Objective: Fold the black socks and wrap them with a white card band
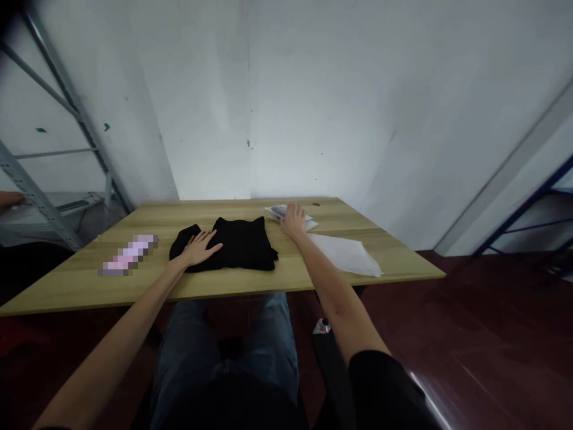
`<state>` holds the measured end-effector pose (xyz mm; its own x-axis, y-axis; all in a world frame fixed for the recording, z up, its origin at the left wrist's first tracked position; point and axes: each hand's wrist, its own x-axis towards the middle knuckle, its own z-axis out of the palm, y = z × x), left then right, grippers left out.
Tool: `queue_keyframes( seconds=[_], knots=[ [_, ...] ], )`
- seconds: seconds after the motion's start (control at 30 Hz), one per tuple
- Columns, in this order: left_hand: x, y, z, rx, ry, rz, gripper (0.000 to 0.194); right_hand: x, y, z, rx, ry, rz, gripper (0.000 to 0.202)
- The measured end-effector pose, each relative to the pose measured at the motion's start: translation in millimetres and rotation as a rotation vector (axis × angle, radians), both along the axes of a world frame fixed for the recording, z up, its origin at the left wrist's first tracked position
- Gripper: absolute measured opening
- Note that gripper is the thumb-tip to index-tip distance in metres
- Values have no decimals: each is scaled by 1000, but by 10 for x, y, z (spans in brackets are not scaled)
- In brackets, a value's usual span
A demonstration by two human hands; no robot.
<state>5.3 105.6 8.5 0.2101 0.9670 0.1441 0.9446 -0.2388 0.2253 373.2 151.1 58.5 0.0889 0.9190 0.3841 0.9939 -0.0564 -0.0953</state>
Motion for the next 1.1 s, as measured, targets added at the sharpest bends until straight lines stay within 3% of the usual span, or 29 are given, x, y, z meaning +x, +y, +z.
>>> queue_keyframes(
  seconds=[0.1, 0.23, 0.4, 0.5, 0.6, 0.7, 0.83, 0.93, 1.1],
  knots=[
    [14, -21, 14, -14, -9, -4, 87, 162, 62, -52, -110, 30, 3, 77],
    [21, -45, 25, -7, -40, -10, 87, 138, 30, -109, -121, 116, -13, 52],
    [36, -86, 13, 30, -87, -11, 87, 54, 37, 135, -2, 278, -97, 58],
    [57, -176, 38, 234, -142, 2, 81, -136, 30, 345, 56, 309, -98, 61],
    [59, -280, 95, 504, -234, 64, 72, -501, -115, 417, 169, 280, 99, 60],
    [32, -340, 141, 619, -345, 99, 66, -901, -416, 263, 270, 210, 362, 60],
    [-1, -374, 161, 541, -295, -23, 40, -1164, -793, -109, 234, -19, 627, 54],
    [3, -410, 173, 539, -280, -41, 35, -1123, -904, -241, 227, -64, 609, 53],
    [7, -452, 176, 581, -284, -42, 29, -1025, -978, -166, 268, -32, 585, 47]
  ],
)
